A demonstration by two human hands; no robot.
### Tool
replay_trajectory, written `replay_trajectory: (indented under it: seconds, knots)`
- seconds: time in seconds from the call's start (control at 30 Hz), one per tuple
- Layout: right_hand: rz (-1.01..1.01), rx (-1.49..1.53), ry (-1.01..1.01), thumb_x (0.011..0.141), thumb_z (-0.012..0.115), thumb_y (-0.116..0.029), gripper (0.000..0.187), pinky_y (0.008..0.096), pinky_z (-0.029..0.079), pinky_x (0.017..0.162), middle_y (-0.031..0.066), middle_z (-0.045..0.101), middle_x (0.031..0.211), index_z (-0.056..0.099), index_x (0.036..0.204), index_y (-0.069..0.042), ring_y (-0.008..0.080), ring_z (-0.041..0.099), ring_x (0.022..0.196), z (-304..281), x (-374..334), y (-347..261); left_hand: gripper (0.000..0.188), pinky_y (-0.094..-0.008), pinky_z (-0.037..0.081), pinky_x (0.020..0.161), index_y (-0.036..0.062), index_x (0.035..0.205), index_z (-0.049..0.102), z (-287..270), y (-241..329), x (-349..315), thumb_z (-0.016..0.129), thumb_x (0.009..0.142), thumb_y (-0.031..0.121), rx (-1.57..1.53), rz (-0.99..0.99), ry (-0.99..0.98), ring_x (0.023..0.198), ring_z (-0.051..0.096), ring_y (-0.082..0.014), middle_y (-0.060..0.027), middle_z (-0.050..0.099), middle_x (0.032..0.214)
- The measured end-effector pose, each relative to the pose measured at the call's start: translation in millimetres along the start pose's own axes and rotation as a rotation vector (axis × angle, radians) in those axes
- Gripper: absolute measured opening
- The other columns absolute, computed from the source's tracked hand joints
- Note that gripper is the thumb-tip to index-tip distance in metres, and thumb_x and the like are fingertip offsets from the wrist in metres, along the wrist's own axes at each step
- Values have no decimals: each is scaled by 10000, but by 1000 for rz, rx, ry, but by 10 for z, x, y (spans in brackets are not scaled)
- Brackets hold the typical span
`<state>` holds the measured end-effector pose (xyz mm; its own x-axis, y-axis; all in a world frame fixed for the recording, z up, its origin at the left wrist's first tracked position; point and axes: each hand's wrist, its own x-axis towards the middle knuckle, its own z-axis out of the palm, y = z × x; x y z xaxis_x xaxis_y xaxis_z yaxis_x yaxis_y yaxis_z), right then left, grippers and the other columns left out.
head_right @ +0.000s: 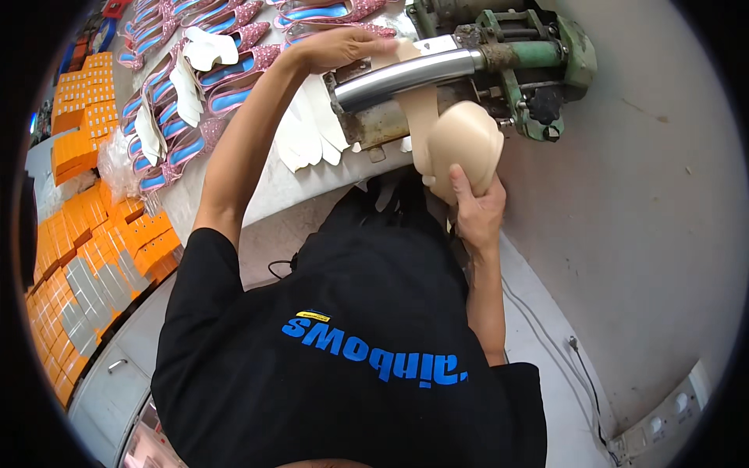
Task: The person sorts and separates shoe insole pads by hand. The person then coats the pads using a gluing roller machine and arranges shoe insoles on the table.
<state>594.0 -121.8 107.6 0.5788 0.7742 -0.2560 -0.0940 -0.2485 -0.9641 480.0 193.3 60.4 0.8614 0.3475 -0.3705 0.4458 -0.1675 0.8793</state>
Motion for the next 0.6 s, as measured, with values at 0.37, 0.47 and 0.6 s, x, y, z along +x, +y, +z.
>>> replay_trajectory:
  seconds: [0.37, 0.47, 0.6]
  knots:
    - [-52, 129, -48, 982, 566, -129, 347, 402, 577, 810, 179, 615, 1135, 472, 1245, 77, 276, 657, 949, -284, -298, 54, 307, -256, 507, 657, 53, 1084, 592, -767, 699, -1929, 705, 805, -4, 578, 329, 841, 735, 609, -124, -20, 631, 856]
    - [-63, 143, -138, 985, 558, -166, 358, 416, 591, 750, 183, 611, 1070, 461, 1239, 68, 285, 655, 903, -176, -290, -17, 69, -375, 491, 695, 64, 885, 605, -428, -344, -2353, 615, 825, 32, 855, 270, 768, 836, 596, -299, -104, 592, 847]
    - [-13, 224, -251, 985, 550, -214, 365, 416, 598, 705, 196, 609, 1008, 473, 1211, 62, 282, 654, 828, 17, -239, -143, 103, -415, 490, 717, 68, 878, 576, 548, -1817, -2724, 614, 786, 41, 796, -16, 664, 889, 558, -313, -114, 540, 885]
